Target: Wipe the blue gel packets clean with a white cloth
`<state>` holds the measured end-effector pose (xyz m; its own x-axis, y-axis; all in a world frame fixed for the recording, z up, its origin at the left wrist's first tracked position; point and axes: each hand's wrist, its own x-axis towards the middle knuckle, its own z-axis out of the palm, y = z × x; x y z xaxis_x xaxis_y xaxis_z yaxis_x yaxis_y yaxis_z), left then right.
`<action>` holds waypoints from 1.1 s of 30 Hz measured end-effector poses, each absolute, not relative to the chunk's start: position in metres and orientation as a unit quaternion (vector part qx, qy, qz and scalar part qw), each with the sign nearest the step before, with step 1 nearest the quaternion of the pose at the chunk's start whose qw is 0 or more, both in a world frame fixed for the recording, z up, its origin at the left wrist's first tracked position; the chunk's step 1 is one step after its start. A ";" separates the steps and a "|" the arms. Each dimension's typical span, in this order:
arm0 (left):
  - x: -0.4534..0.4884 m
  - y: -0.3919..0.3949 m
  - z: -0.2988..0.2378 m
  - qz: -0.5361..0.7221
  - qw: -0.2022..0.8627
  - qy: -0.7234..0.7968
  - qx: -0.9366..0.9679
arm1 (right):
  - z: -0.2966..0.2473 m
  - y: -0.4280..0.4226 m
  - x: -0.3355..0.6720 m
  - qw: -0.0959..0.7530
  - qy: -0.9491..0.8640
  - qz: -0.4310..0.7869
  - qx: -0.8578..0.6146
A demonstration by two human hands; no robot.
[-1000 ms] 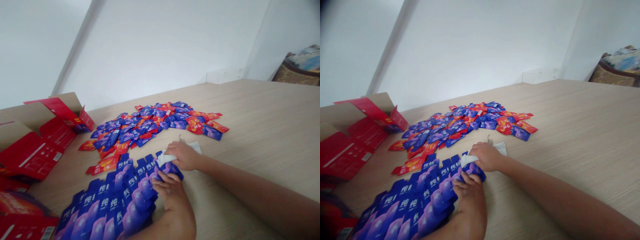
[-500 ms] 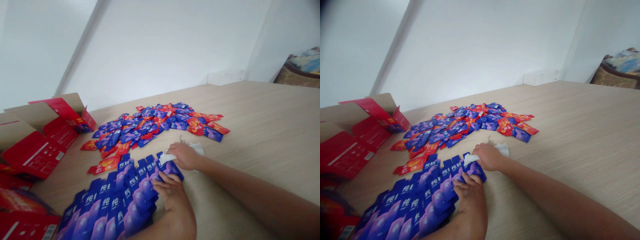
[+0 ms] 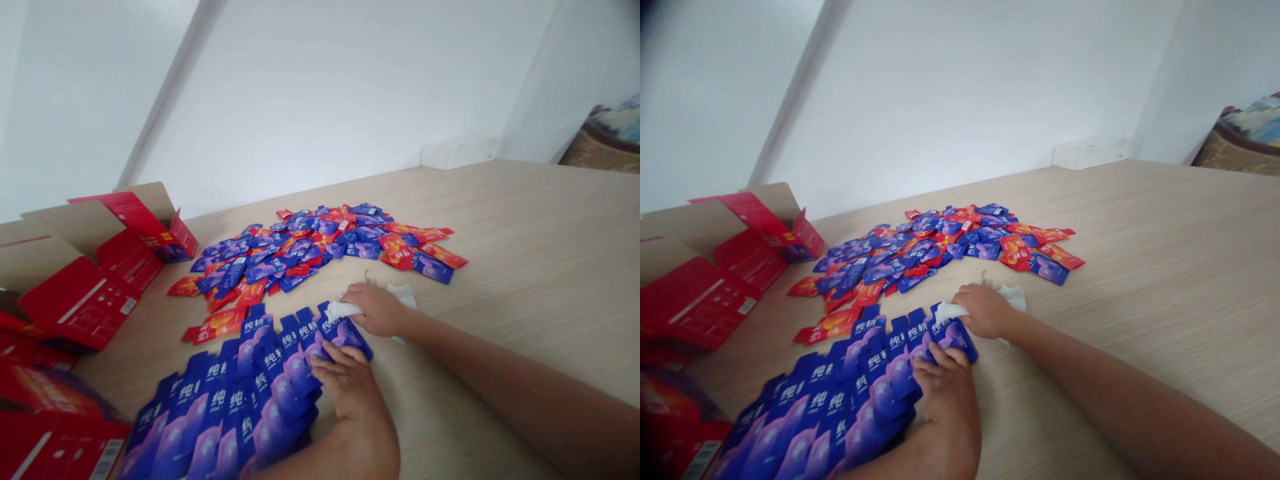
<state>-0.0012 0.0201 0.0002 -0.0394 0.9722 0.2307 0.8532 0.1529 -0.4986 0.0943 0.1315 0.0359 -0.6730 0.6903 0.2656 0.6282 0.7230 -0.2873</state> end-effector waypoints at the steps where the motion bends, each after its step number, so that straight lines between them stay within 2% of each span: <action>1: -0.001 0.020 -0.001 0.116 0.257 -0.717 -0.637 | 0.037 0.130 0.093 0.195 -0.911 0.089 -0.353; 4: 0.001 0.019 -0.003 0.132 0.242 -0.726 -0.630 | 0.041 0.121 0.086 0.216 -0.920 0.108 -0.308; 7: 0.002 0.018 -0.006 0.140 0.243 -0.717 -0.638 | 0.040 0.116 0.079 0.174 -0.936 0.118 -0.282; 13: -0.002 0.019 -0.004 0.127 0.238 -0.722 -0.637 | 0.034 0.127 0.087 0.145 -0.908 0.086 -0.383; 17: -0.002 0.021 -0.001 0.099 0.237 -0.721 -0.644 | 0.040 0.128 0.090 0.196 -0.890 0.078 -0.404; 20: -0.001 0.021 -0.001 0.086 0.222 -0.729 -0.642 | 0.045 0.121 0.086 0.223 -0.906 0.095 -0.346; 24: 0.000 0.021 -0.001 0.089 0.217 -0.725 -0.648 | 0.044 0.116 0.081 0.159 -0.943 0.121 -0.265; 29: 0.000 0.020 0.001 0.099 0.250 -0.727 -0.632 | 0.038 0.126 0.087 0.143 -0.922 0.111 -0.342; 33: 0.001 0.019 0.003 0.096 0.259 -0.721 -0.636 | 0.040 0.127 0.090 0.170 -0.912 0.101 -0.360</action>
<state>0.0008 0.0193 0.0026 -0.0567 0.9665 0.2505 0.8671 0.1721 -0.4675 0.0897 0.1269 0.0398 -0.6837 0.6902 0.2371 0.6218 0.7210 -0.3059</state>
